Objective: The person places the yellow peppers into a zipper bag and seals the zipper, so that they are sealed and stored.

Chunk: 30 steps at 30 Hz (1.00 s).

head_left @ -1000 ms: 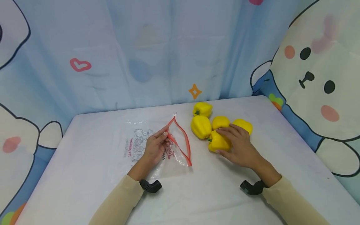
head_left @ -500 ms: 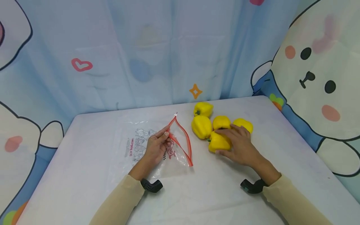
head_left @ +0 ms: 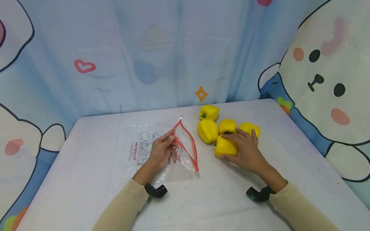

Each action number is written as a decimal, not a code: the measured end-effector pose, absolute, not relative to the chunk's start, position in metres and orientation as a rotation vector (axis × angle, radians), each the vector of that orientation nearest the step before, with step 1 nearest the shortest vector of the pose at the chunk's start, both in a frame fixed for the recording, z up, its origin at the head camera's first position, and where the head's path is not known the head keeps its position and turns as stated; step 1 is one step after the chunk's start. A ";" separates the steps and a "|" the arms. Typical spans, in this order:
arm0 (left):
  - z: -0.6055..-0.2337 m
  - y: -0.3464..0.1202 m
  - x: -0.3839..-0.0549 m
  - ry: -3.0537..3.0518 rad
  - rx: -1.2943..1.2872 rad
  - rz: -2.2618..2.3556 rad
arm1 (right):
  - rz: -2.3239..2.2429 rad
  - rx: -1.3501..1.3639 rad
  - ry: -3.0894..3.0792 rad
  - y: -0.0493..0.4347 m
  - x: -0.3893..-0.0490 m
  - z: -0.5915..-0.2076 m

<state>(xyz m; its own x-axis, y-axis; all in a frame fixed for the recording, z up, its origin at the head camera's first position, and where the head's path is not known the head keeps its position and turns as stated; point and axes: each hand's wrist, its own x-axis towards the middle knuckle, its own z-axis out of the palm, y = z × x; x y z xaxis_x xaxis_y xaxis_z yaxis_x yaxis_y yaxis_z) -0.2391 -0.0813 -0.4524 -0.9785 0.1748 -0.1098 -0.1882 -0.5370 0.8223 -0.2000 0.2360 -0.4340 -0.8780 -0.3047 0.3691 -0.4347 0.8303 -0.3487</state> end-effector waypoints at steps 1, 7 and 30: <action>-0.453 -0.081 -0.239 1.390 -0.023 2.583 | 0.620 0.558 -2.705 0.236 -0.200 -0.435; -0.454 -0.081 -0.240 1.398 -0.021 2.587 | 0.620 0.525 -2.675 0.234 -0.197 -0.435; -0.457 -0.081 -0.241 1.405 -0.044 2.577 | 0.961 0.543 -2.617 0.215 -0.188 -0.425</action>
<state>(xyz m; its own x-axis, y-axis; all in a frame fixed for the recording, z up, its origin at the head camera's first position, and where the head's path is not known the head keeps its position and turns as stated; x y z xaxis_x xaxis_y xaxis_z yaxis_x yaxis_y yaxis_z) -0.2406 -0.0811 -0.4573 -0.9784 0.1652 -0.1239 -0.1937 -0.5256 0.8284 -0.1878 0.2149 -0.4251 -0.8837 -0.2438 0.3996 -0.4444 0.7051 -0.5526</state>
